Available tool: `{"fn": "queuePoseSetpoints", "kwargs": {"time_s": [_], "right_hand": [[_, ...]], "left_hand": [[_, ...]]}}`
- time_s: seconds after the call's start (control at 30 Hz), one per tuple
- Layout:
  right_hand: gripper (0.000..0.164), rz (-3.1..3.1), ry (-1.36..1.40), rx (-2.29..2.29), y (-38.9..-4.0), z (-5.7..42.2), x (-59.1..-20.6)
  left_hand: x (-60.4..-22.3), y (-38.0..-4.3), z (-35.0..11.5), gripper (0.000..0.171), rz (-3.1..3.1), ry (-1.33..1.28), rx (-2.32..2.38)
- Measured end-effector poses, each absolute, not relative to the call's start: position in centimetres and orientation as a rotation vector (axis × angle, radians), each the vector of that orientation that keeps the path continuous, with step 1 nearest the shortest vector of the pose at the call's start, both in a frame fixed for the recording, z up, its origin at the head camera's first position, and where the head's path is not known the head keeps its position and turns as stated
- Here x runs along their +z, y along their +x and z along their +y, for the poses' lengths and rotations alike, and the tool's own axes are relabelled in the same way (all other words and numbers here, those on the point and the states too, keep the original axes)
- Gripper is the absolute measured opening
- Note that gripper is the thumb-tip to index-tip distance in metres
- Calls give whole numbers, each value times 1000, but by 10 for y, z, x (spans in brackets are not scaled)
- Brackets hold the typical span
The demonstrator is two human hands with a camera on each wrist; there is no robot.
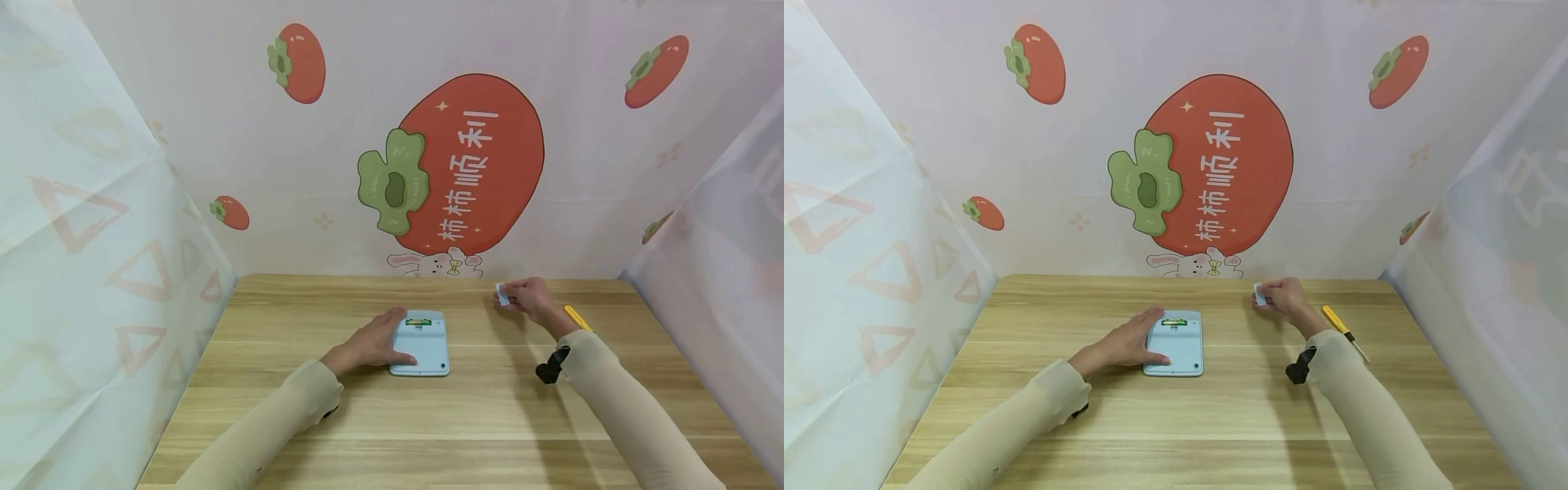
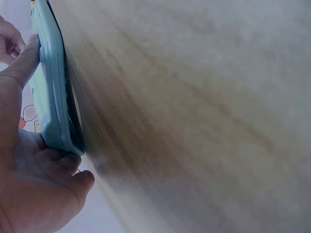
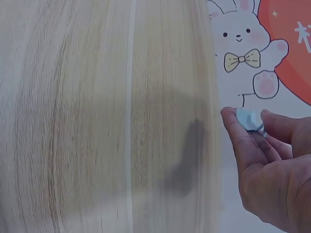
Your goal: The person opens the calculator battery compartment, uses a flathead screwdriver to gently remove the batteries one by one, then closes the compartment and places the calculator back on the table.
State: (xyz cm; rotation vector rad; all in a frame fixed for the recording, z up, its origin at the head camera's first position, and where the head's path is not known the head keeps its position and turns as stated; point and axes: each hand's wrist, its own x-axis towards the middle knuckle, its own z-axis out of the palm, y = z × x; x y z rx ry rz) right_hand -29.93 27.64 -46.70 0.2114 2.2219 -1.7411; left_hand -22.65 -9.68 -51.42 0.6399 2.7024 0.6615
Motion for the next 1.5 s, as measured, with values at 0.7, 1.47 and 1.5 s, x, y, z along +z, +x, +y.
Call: {"fn": "queuePoseSetpoints", "kwargs": {"time_s": [0.7, 1.47, 1.5], "right_hand": [[45, 2398, 244, -1632, -295, 318, -464], [34, 2763, 341, -1296, -292, 341, -475], [34, 2784, 331, -1262, -291, 341, -475]], "left_hand": [[-515, -226, -96, 114, 2713, 634, 652], [-512, -223, -96, 113, 2695, 623, 684], [-511, -223, -96, 113, 2694, 622, 683]]}}
